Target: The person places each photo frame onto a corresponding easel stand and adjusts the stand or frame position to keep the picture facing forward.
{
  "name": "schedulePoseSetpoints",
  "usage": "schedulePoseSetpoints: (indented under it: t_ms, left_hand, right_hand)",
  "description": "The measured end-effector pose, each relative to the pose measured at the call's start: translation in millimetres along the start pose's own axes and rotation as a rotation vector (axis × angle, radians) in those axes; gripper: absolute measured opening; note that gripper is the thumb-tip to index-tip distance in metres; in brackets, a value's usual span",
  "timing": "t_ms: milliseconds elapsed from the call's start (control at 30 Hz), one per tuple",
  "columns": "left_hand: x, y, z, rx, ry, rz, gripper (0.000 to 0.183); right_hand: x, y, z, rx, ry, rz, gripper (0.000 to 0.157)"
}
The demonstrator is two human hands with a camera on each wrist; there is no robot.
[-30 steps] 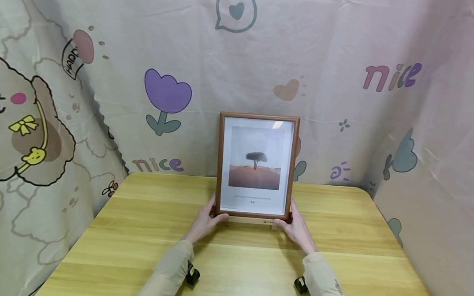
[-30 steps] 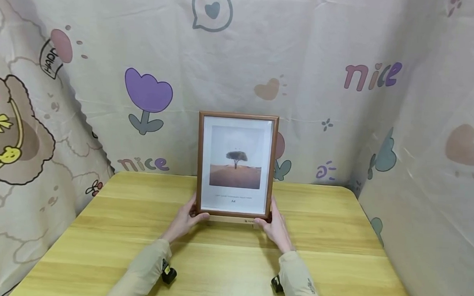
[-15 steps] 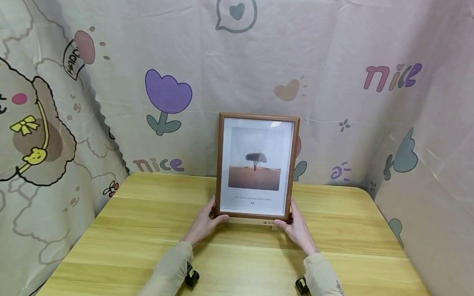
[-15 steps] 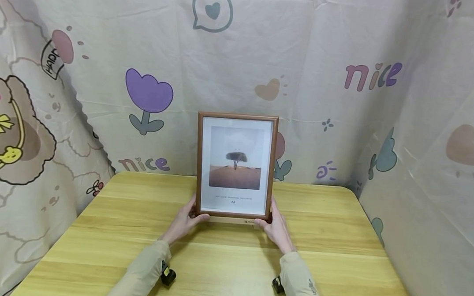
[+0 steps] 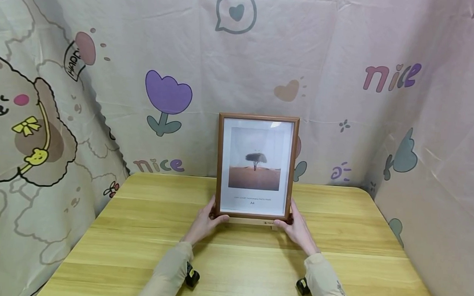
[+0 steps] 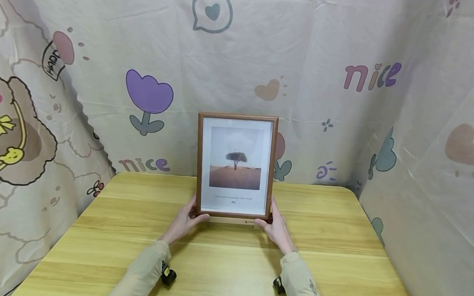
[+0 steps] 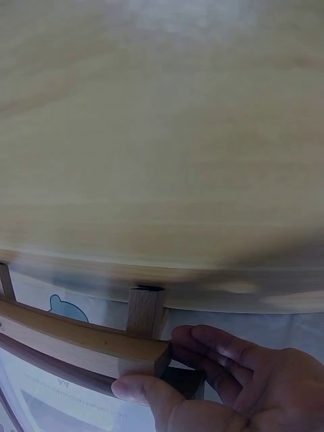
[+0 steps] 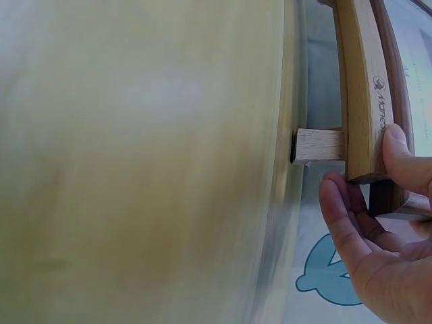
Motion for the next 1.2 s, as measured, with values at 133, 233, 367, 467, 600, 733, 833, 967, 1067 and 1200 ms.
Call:
schedulePoseSetpoints:
  t_ms: [133,233,367,467,600,733,833,967,1067,1200]
  left_hand:
    - [-0.1,-0.4,0.4,-0.007,-0.011,0.006,0.099]
    - [0.0,-0.9,0.9,-0.003,-0.026,0.015,0.100]
    - [0.8,-3.0,3.8,0.012,-0.060,0.026,0.102]
    - [0.7,-7.1,5.4,0.014,-0.076,0.031,0.104]
    - [0.8,-14.7,7.8,0.004,-0.074,0.034,0.103]
    - [2.2,-22.7,11.5,0.009,-0.052,0.044,0.099]
    - [3.1,-29.8,14.4,0.035,-0.044,0.050,0.095]
    - [3.5,-42.1,17.7,0.100,-0.059,0.035,0.092]
    - [4.0,-50.9,19.0,0.193,-0.043,0.009,0.092]
    - [5.8,-60.5,19.4,0.351,0.035,-0.053,0.088]
  right_hand:
    - [-0.2,-0.6,-0.1,-0.003,0.022,0.007,0.099]
    - [-0.2,-1.3,0.1,-0.005,0.033,0.012,0.099]
    - [-0.5,-2.2,-2.2,-0.018,0.051,0.025,0.101]
    - [-1.9,-4.1,-6.0,-0.028,0.068,0.040,0.105]
    - [-3.6,-8.5,-11.3,-0.026,0.072,0.061,0.108]
    - [-4.0,-14.4,-15.7,-0.014,0.049,0.082,0.103]
    - [-3.5,-20.6,-19.8,-0.039,0.030,0.084,0.098]
    - [-2.6,-30.4,-23.1,-0.115,0.009,0.080,0.095]
    - [-1.8,-37.4,-23.5,-0.179,-0.016,0.072,0.090]
    - [-0.1,-45.0,-25.2,-0.268,-0.058,0.044,0.081]
Point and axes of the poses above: each hand's wrist, its own x-axis towards the middle knuckle, its own y-axis out of the palm, z = x × y, the point moved 5 cm from there along x, towards the middle knuckle, and after that the axes turned 13 degrees about -z, right-handed, at the moved point
